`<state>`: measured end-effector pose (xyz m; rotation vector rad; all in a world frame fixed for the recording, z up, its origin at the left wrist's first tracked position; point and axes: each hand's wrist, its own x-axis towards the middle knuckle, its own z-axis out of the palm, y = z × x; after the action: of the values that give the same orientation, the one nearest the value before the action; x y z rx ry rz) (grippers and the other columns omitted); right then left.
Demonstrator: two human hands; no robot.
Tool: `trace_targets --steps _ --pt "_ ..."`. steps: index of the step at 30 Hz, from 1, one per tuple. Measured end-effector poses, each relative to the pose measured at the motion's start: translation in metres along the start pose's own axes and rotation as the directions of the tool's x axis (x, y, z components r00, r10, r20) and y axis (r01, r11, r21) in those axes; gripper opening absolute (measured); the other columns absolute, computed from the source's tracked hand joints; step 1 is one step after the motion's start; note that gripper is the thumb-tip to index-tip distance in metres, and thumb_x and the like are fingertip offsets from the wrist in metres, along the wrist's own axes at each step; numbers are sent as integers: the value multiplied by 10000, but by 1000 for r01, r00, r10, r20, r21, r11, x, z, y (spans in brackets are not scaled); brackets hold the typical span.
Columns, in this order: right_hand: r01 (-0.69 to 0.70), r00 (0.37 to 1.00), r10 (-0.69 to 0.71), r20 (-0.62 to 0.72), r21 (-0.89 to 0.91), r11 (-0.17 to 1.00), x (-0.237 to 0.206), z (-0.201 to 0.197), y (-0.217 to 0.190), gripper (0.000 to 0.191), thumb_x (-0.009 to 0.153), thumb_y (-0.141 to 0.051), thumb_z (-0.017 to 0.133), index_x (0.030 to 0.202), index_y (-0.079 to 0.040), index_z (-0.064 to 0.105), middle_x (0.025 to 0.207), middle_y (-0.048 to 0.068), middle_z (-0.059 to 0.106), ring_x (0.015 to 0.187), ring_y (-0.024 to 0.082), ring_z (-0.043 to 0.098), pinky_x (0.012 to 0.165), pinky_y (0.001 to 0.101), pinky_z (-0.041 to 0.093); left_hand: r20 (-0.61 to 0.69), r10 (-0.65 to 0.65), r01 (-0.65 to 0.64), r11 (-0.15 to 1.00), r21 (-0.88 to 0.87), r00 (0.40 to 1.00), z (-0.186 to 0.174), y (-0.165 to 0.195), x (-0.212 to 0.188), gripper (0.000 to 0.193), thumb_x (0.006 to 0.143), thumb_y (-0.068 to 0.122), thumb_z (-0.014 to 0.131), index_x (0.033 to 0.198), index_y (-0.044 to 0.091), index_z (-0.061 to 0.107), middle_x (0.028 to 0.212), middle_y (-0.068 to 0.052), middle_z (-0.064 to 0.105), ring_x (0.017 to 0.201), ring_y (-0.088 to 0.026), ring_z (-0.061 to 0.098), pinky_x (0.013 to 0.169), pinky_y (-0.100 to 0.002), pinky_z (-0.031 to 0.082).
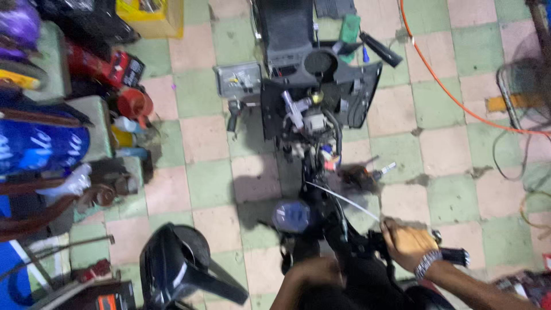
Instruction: The person works on a motorcycle's handlebar and wiring area in a workshop. They use scissors to cut a zip tie, then use a cordless drill and a wrench to remove fasteners from the front assembly. The person removes the front cowl, manipulates the exposed wiring, and secures the wires with a new zip tie.
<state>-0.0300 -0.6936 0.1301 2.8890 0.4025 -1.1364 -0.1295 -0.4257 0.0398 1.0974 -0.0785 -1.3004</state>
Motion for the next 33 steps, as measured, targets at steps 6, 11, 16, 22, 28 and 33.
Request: trace_targets --steps 6,11,16,22,28,33 --pt "136 960 -124 -252 31 990 4 -4 19 338 984 -361 437 1132 -108 606 589 159 679 569 370 677 578 511 540 -877 311 -186 948 258 367 -107 89 -18 415 857 416 769 983 22 758 884 -117 804 788 -224 778 733 -394 610" --pt "167 960 -137 -245 104 980 3 -3 34 285 983 -351 463 1073 -127 615 554 136 674 546 352 679 556 501 539 -769 548 154 772 617 330 -185 117 56 519 800 372 785 1191 41 696 947 -189 733 856 -407 694 726 -496 544" --pt "105 987 -85 -137 148 983 12 -5 58 287 977 -376 476 1080 -154 626 585 150 682 572 373 681 576 499 543 -768 340 -140 938 317 543 -202 96 65 332 938 341 757 1060 33 766 878 -71 771 792 -171 723 726 -331 566" --pt "86 996 -85 -16 171 981 9 -1 85 327 963 -384 481 1178 -159 583 605 173 687 624 403 670 622 528 517 -810 58 -468 839 -277 583 -207 92 79 212 938 275 731 1024 83 754 813 27 707 691 -94 621 633 -268 509" --pt "257 961 -212 -178 290 922 19 8 105 256 955 -354 495 996 -125 603 608 144 673 586 401 656 563 532 495 -745 -160 -581 529 -619 648 -180 91 75 236 1001 359 672 1040 127 686 754 43 625 581 -74 512 493 -224 396" --pt "199 958 -111 -264 335 921 40 -2 115 311 947 -390 463 1022 -152 647 547 147 631 528 356 663 544 481 517 -889 -204 -546 726 -418 409 -177 134 61 434 949 561 621 1235 243 698 678 60 539 508 -71 415 436 -222 311"
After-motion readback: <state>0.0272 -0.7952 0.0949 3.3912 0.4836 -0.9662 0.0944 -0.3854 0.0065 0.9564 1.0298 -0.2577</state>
